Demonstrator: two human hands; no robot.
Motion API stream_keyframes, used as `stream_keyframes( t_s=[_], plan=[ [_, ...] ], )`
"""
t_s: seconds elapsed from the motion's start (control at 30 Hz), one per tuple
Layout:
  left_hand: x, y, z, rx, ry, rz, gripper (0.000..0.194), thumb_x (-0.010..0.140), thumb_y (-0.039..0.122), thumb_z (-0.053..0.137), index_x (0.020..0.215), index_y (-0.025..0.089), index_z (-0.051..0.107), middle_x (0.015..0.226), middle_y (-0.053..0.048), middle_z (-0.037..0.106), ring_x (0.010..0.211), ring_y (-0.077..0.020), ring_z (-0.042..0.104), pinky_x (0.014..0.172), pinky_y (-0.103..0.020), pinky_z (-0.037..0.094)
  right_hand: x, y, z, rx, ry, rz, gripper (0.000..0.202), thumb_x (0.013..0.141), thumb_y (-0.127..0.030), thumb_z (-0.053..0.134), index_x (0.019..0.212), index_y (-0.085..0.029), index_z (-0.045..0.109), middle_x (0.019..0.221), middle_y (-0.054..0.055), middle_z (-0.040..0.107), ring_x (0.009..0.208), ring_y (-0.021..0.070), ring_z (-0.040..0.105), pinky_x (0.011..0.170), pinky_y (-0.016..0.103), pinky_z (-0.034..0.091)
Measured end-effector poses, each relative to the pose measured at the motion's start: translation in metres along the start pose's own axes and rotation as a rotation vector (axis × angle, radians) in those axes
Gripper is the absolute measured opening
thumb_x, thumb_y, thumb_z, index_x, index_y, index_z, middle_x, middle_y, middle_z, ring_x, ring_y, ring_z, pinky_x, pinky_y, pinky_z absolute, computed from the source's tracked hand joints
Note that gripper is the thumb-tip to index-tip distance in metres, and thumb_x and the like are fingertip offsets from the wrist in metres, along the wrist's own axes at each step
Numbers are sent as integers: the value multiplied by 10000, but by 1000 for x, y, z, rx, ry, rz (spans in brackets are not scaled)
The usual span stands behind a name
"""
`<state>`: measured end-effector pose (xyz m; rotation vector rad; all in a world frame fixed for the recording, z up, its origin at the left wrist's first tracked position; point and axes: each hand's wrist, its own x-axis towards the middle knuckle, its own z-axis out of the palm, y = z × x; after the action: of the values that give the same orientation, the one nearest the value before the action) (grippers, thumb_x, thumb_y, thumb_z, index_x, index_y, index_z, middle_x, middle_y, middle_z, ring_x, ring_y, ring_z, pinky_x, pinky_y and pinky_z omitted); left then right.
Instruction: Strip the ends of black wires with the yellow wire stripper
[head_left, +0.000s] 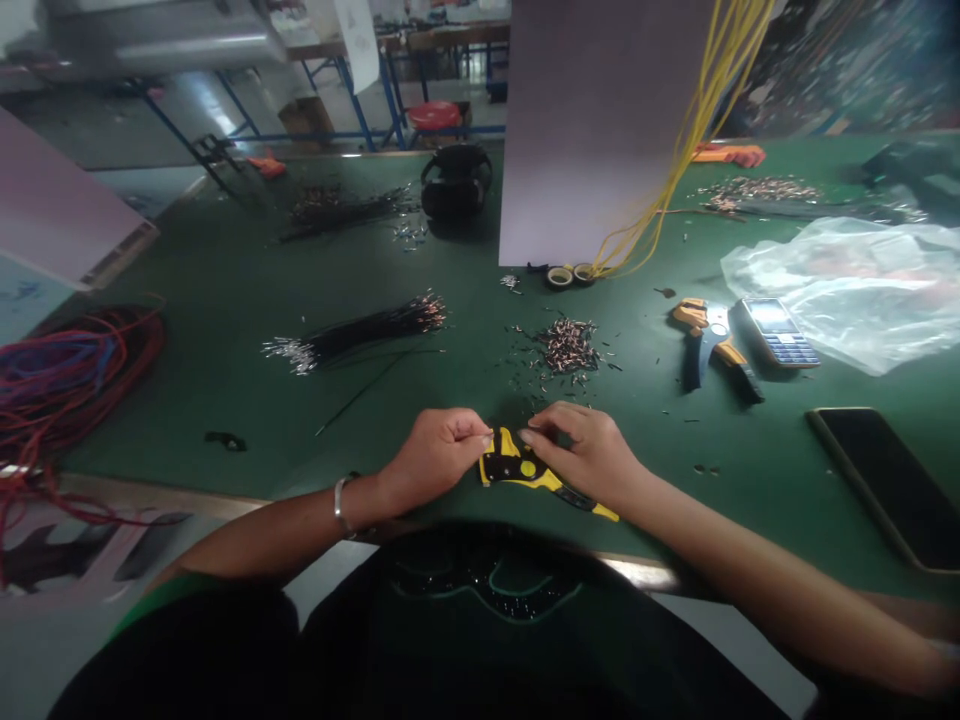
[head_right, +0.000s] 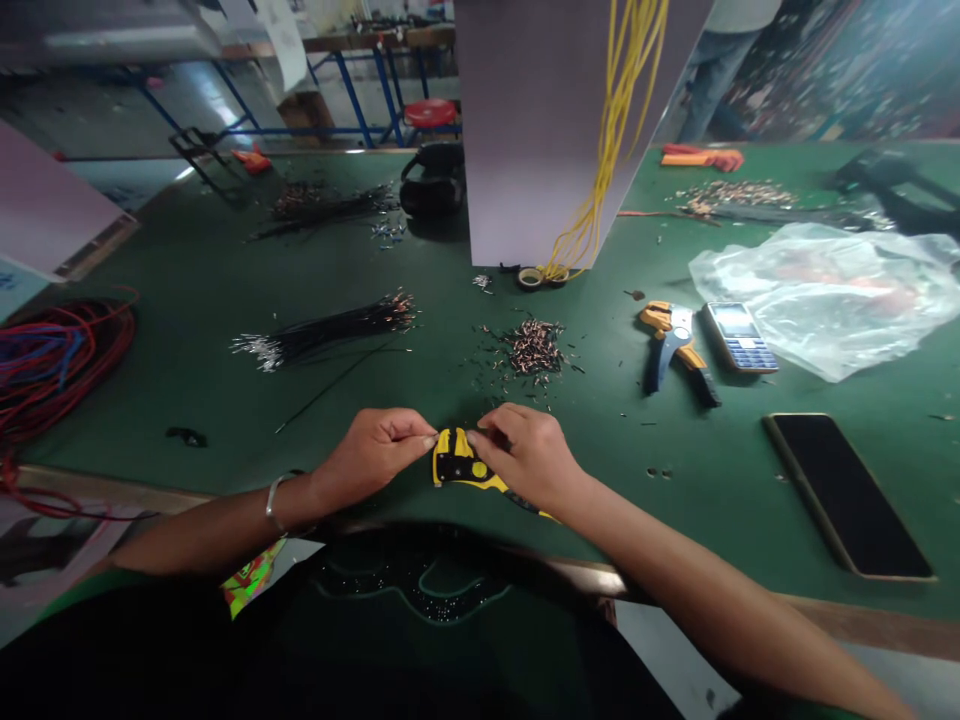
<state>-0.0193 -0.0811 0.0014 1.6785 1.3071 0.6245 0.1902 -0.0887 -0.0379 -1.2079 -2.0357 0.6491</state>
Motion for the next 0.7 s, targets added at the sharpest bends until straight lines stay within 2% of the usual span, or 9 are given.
stream_keyframes(
  t_s=[0.13, 0.2, 0.3, 0.43, 0.53, 0.6, 0.7],
  plan=[
    [-2, -8, -11, 6, 83, -49, 138, 736, 173, 573, 663, 125, 680, 610, -20, 678, 547, -90, 567, 502, -177, 433, -16, -2, -10, -266, -185, -52, 435, 782, -426, 658, 1126, -164, 609, 1024, 136, 672, 911, 283, 619, 769, 433, 505],
    [-3, -9, -14, 15, 105, -52, 133, 730, 168, 577, 662, 124, 683, 617, -26, 684, 553, -92, 576, 507, -179, 438, -21, -3, -10, -365, -254, -67, 506, 740, -402, 689, 1171, -155, 589, 1075, 149, 650, 946, 305, 592, 774, 444, 501],
    [-4, -9, -16, 28, 137, -17, 131, 728, 160, 580, 658, 129, 685, 612, -23, 686, 552, -93, 580, 505, -179, 436, -24, -3, -7, -400, -285, -76, 377, 724, -277, 664, 1080, -158, 631, 1025, 134, 646, 901, 282, 571, 724, 398, 496],
    [-6, -7, -17, 12, 159, -9, 127, 729, 155, 582, 661, 134, 687, 603, -16, 681, 545, -90, 575, 497, -176, 434, -23, 4, -2, -340, -228, -58, 313, 648, -167, 613, 959, -156, 648, 942, 112, 651, 869, 268, 580, 701, 379, 496],
    [-5, -8, -18, -19, 163, -10, 125, 737, 165, 588, 662, 136, 683, 601, -9, 673, 541, -81, 561, 499, -175, 428, -22, 11, -6, -174, -139, 45, 329, 618, -176, 600, 944, -175, 639, 961, 96, 650, 849, 248, 612, 715, 376, 507],
    [-4, -10, -19, -63, 162, -31, 120, 743, 184, 598, 673, 136, 683, 602, -7, 664, 539, -77, 548, 494, -177, 419, -19, 14, -12, 39, -117, 199, 287, 632, -221, 621, 917, -188, 636, 907, 67, 659, 773, 213, 623, 683, 346, 509],
    [1, -13, -18, -186, 150, -87, 112, 739, 216, 623, 684, 135, 677, 602, -8, 647, 530, -76, 528, 487, -186, 413, -11, 17, -24, 463, -156, 480, 279, 670, -318, 656, 909, -177, 631, 782, 37, 660, 645, 173, 602, 591, 298, 493]
  ],
)
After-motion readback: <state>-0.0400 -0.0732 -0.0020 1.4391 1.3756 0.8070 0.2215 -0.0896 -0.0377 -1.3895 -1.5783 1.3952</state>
